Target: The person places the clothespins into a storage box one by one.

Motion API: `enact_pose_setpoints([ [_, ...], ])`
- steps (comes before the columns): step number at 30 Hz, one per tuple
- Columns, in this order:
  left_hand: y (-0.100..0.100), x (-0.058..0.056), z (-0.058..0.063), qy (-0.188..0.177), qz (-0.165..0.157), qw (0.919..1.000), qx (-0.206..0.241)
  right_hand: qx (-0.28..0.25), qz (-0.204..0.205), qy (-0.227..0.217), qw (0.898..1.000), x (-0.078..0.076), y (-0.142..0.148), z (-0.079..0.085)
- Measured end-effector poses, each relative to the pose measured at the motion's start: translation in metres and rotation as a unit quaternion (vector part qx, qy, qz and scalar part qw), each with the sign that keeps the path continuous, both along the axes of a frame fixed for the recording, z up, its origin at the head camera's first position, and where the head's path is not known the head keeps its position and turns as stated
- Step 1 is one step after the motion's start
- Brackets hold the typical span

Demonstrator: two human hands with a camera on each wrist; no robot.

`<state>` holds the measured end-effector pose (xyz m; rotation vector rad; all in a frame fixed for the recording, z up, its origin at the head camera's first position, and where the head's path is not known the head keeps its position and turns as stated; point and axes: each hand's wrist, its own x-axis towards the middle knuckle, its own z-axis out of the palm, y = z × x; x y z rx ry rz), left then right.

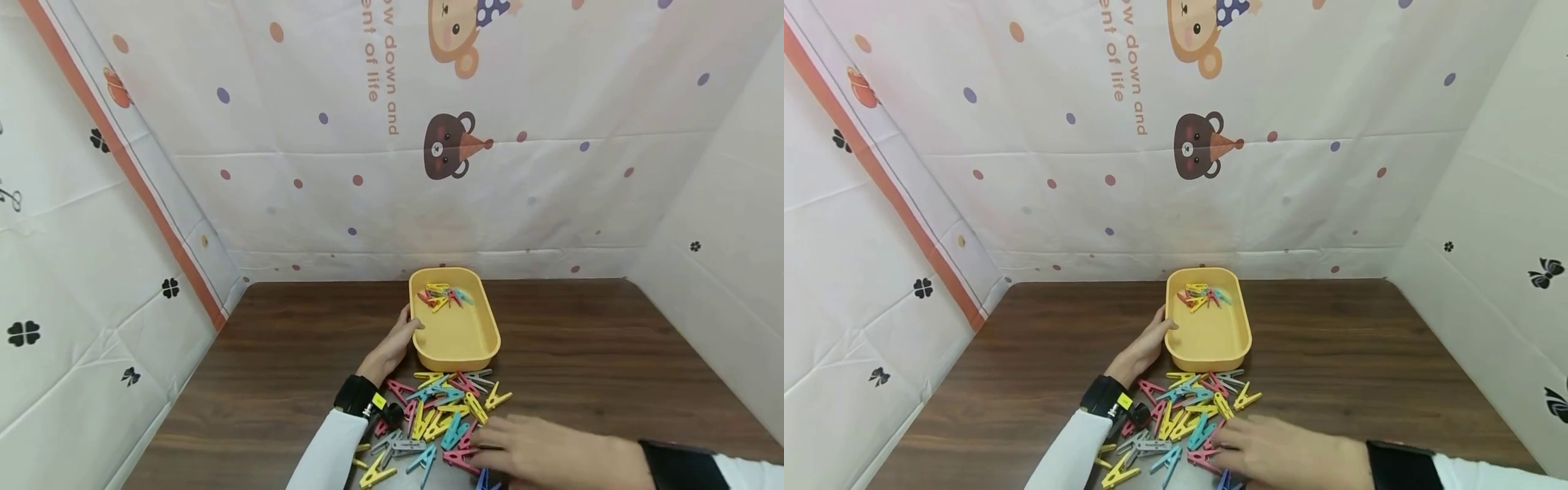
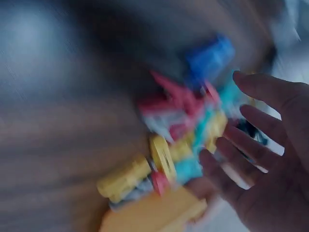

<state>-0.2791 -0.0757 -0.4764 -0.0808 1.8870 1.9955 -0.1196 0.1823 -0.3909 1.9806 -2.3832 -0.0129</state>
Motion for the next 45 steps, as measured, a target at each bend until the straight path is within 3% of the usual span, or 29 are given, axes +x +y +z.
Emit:
enact_pose_setpoints([
  [3, -0.002, -0.003, 0.002, 0.008, 0.002, 1.0, -0.003, 0.044, 0.04, 0.067, 0.996, 0.004, -0.003, -0.015],
  [5, -0.002, -0.006, 0.003, 0.014, 0.007, 0.9999, -0.001, 0.05, 0.044, 0.079, 0.995, 0.001, -0.007, -0.019],
  [13, 0.005, -0.006, 0.004, 0.01, 0.002, 0.9999, 0.003, 0.029, 0.071, 0.072, 0.994, -0.006, -0.008, -0.023],
  [23, 0.007, -0.006, 0.004, 0.016, -0.002, 0.9999, 0.006, 0.066, 0.096, 0.102, 0.988, -0.001, 0.001, -0.027],
  [26, 0.006, -0.006, 0.005, 0.015, -0.004, 0.9999, 0.003, 0.057, 0.096, 0.074, 0.991, 0.004, -0.001, -0.027],
  [30, 0.004, -0.007, 0.005, 0.013, 0.0, 0.9999, 0.001, 0.035, 0.087, -0.027, 0.995, 0.009, -0.006, -0.037],
  [33, 0.003, -0.009, 0.004, 0.013, 0.001, 0.9999, 0.001, 0.034, 0.096, -0.045, 0.994, 0.008, -0.007, -0.044],
  [36, 0.002, -0.009, 0.003, 0.01, -0.004, 0.9999, -0.002, 0.037, 0.104, 0.004, 0.994, 0.004, -0.005, -0.038],
  [39, 0.002, -0.007, 0.002, 0.006, -0.005, 1.0, -0.005, -0.002, 0.083, 0.053, 0.995, -0.006, -0.005, -0.024],
  [41, 0.001, -0.006, 0.001, 0.005, -0.003, 1.0, -0.006, -0.04, 0.049, 0.051, 0.997, -0.019, -0.006, -0.013],
  [43, 0.001, -0.005, 0.001, 0.004, -0.003, 1.0, -0.006, -0.069, -0.008, 0.011, 0.998, -0.036, -0.01, 0.003],
  [45, 0.002, -0.004, 0.0, 0.005, -0.004, 1.0, -0.004, -0.101, -0.075, -0.054, 0.991, -0.059, -0.015, 0.023],
])
